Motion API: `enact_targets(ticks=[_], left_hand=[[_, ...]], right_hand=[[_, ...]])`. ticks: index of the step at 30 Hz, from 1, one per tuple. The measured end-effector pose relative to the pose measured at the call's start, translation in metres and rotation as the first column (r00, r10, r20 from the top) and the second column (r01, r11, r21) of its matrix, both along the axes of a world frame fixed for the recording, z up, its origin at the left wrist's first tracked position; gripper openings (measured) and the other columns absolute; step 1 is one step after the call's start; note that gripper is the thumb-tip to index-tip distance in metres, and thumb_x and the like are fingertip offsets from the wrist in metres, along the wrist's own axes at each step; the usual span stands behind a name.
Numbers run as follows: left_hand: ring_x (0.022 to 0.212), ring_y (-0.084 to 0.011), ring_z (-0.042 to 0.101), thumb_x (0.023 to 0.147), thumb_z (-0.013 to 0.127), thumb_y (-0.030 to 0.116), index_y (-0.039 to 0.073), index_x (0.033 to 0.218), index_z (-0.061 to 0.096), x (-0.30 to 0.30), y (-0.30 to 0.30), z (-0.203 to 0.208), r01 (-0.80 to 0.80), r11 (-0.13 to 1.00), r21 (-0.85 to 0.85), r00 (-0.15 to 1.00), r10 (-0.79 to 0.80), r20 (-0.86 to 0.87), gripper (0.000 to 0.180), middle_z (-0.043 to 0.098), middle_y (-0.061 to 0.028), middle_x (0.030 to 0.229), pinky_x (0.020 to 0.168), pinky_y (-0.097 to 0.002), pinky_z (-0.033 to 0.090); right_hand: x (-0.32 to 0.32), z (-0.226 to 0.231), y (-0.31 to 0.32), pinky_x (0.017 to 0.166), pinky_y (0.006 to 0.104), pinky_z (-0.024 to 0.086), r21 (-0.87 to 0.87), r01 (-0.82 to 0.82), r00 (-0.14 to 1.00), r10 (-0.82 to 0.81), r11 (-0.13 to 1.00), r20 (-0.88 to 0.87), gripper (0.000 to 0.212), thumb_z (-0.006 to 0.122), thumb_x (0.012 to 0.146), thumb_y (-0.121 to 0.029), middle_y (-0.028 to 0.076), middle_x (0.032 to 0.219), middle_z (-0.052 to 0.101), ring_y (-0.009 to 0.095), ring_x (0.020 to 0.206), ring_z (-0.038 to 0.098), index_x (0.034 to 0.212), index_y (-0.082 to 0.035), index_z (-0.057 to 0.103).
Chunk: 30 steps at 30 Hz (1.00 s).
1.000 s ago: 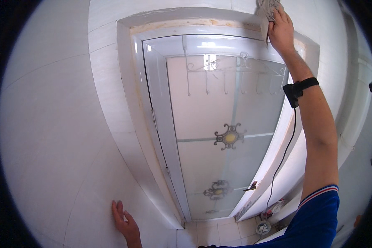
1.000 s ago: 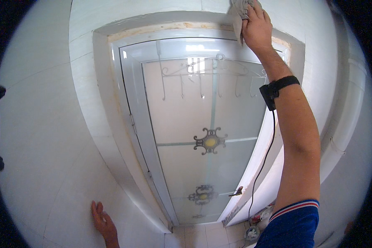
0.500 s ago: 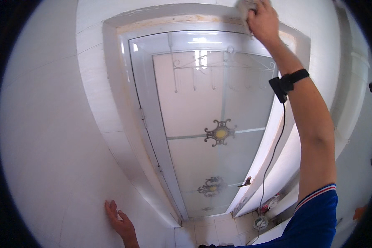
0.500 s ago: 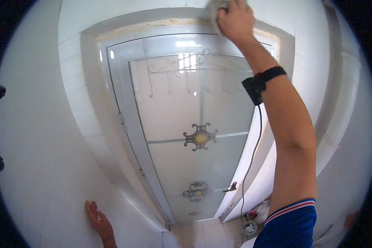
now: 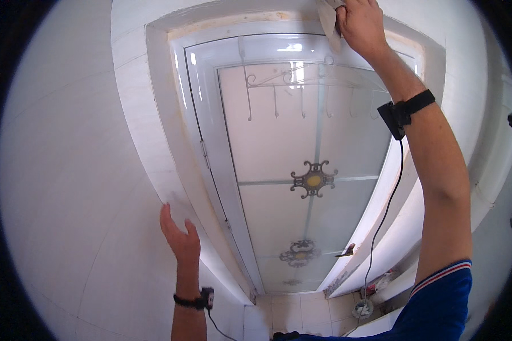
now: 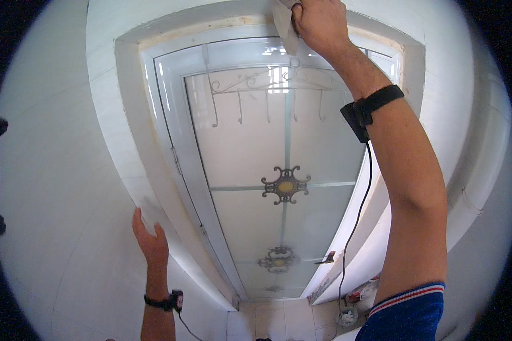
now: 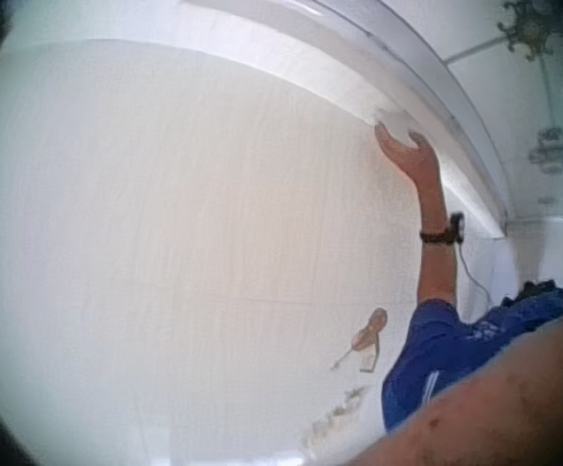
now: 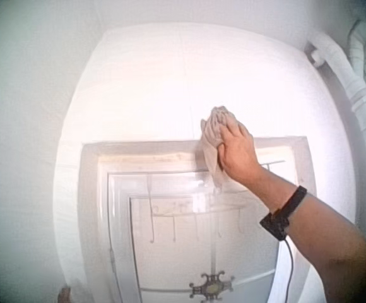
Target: The person wipes the upper wall and door frame with a cloth, then cleans the glass door surface. The person uses a cloth to wipe the wall and door frame, then cleans the glass door surface.
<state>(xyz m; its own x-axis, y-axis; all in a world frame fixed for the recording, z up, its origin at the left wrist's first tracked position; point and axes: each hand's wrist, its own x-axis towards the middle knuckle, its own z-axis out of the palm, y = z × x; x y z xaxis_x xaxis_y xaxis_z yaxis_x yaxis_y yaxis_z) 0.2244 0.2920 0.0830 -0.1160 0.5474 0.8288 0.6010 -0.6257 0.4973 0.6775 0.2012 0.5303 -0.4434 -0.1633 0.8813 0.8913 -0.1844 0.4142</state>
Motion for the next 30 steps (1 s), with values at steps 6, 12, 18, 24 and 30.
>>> enact_targets(ticks=[6, 12, 18, 24, 30], left_hand=[[0.157, -0.0495, 0.028, 0.095, 0.071, 0.008, -0.007, 0.163, 0.029, 0.041, 0.061, 0.066, -0.113, 0.971, 0.212, 0.987, 0.133, -0.084, 0.081, 0.029, -0.0324, 0.169, 0.129, -0.0566, 0.024], [0.159, -0.0496, 0.025, 0.093, 0.071, 0.002, -0.006, 0.165, 0.026, 0.043, 0.068, 0.062, -0.200, 0.958, 0.204, 0.962, 0.231, -0.143, 0.084, 0.024, -0.0320, 0.171, 0.131, -0.0559, 0.021], [0.161, -0.0492, 0.021, 0.094, 0.068, -0.001, -0.005, 0.166, 0.024, 0.039, 0.075, 0.058, -0.214, 0.948, 0.236, 0.949, 0.259, -0.180, 0.085, 0.022, -0.0310, 0.173, 0.132, -0.0560, 0.020], [0.162, -0.0499, 0.020, 0.093, 0.066, -0.002, -0.005, 0.167, 0.023, 0.041, 0.083, 0.048, -0.227, 0.933, 0.278, 0.944, 0.281, -0.171, 0.085, 0.021, -0.0307, 0.174, 0.132, -0.0564, 0.020], [0.161, -0.0503, 0.021, 0.095, 0.064, 0.004, -0.005, 0.166, 0.028, 0.023, 0.090, 0.087, -0.160, 0.884, 0.439, 0.942, 0.270, -0.201, 0.080, 0.027, -0.0301, 0.173, 0.131, -0.0583, 0.020]], right_hand=[[0.035, -0.002, -0.014, 0.113, 0.0574, 0.045, -0.025, 0.030, 1.000, -0.030, 0.999, -0.005, 0.048, 0.061, 0.089, -0.005, 0.029, 0.147, 0.055, 0.053, 0.131, 0.052, 0.136, 0.004, 0.061], [0.104, -0.001, -0.041, 0.117, 0.0542, 0.043, 0.086, 0.131, 0.991, -0.128, 0.988, -0.042, 0.044, 0.060, 0.096, -0.012, 0.026, 0.151, 0.055, 0.050, 0.136, 0.051, 0.139, -0.003, 0.064], [0.178, 0.002, -0.061, 0.121, 0.0507, 0.042, 0.113, 0.198, 0.960, -0.169, 0.974, -0.223, 0.043, 0.058, 0.102, -0.019, 0.023, 0.155, 0.055, 0.043, 0.141, 0.053, 0.143, -0.008, 0.066], [0.274, 0.001, -0.083, 0.113, 0.0476, 0.049, 0.109, 0.341, 0.895, -0.287, 0.934, -0.342, 0.046, 0.066, 0.100, -0.026, 0.012, 0.159, 0.056, 0.041, 0.132, 0.061, 0.142, -0.008, 0.067], [0.343, 0.013, -0.111, 0.117, 0.0497, 0.049, -0.042, 0.175, 0.770, -0.163, 0.984, -0.617, 0.050, 0.060, 0.104, -0.035, 0.008, 0.165, 0.050, 0.043, 0.136, 0.058, 0.150, -0.016, 0.061]])
